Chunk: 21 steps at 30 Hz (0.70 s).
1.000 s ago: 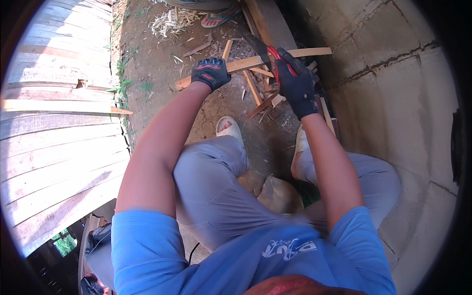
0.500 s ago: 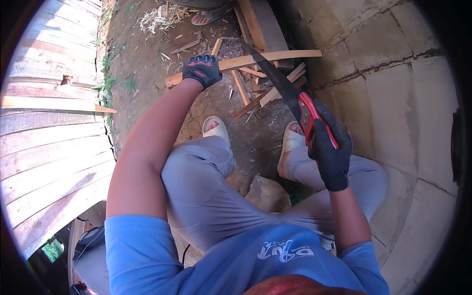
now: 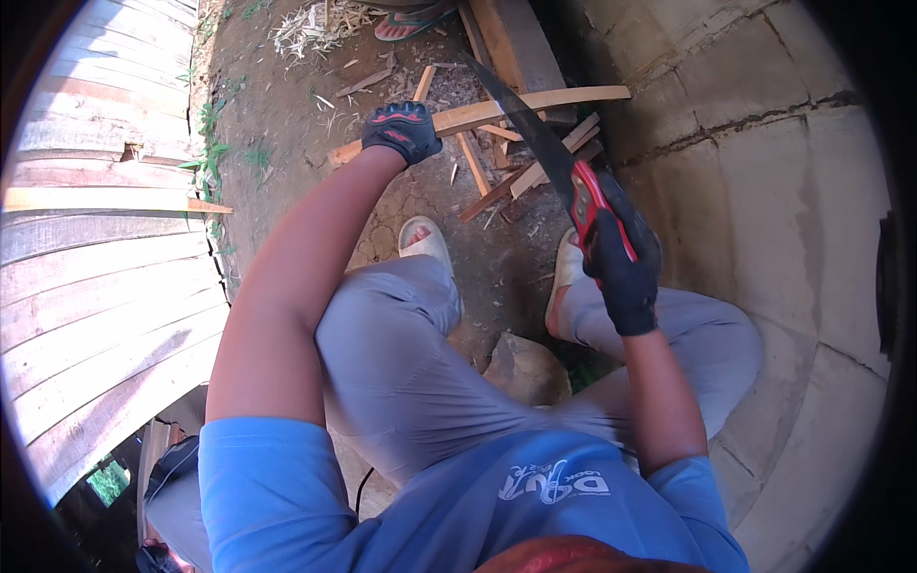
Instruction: The person sits on the ground and uses a hand saw to cut a small wooden stick into smaller pieces. The person holds the wood with one hand and saws with the other, creating wood shavings and small cut pieces that fall to the ground.
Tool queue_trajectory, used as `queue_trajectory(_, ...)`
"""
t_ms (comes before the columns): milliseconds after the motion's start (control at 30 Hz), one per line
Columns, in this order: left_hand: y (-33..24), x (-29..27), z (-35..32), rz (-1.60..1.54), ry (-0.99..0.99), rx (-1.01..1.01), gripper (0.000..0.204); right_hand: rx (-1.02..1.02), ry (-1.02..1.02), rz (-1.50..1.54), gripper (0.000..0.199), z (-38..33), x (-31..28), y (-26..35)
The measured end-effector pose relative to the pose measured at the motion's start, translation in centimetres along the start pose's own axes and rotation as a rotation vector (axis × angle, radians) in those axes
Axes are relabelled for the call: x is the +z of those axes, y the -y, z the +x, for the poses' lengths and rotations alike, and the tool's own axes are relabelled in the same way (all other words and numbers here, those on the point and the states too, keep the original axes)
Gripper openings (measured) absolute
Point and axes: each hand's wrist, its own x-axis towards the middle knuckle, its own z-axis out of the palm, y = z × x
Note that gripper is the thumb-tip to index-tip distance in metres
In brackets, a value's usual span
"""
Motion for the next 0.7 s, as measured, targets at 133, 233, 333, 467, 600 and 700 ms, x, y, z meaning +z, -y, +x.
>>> queue_trajectory(133, -0.1, 0.8, 0.1, -0.002, -0.01, -0.022, 0.056, -0.092, -0.033, -0.139, 0.041, -6.9, -7.8, 0.3)
queue_trajectory(233, -0.2, 1.6, -0.2, -0.01, -0.054, -0.029, 0.053, -0.072, -0.013, -0.08, 0.041, -6.7, -7.4, 2.0)
queue_trajectory(333, 0.0, 2.0, -0.4, 0.006, -0.059, -0.028, 0.051, -0.117, 0.044, -0.022, 0.04, 0.1, -2.1, 2.2)
queue_trajectory(467, -0.9, 1.5, 0.1, 0.003, -0.073, -0.013, 0.051, -0.282, -0.068, -0.061, 0.04, 12.3, 8.8, -2.1)
queue_trajectory(600, -0.9, 1.0, -0.4, 0.034, -0.091, 0.022, 0.053, -0.261, -0.082, -0.102, 0.037, 15.4, 11.8, -2.5)
queue_trajectory(700, -0.3, 0.8, 0.1, -0.018, -0.022, -0.024, 0.054, -0.308, -0.046, 0.0, 0.039, 13.1, 9.9, -3.0)
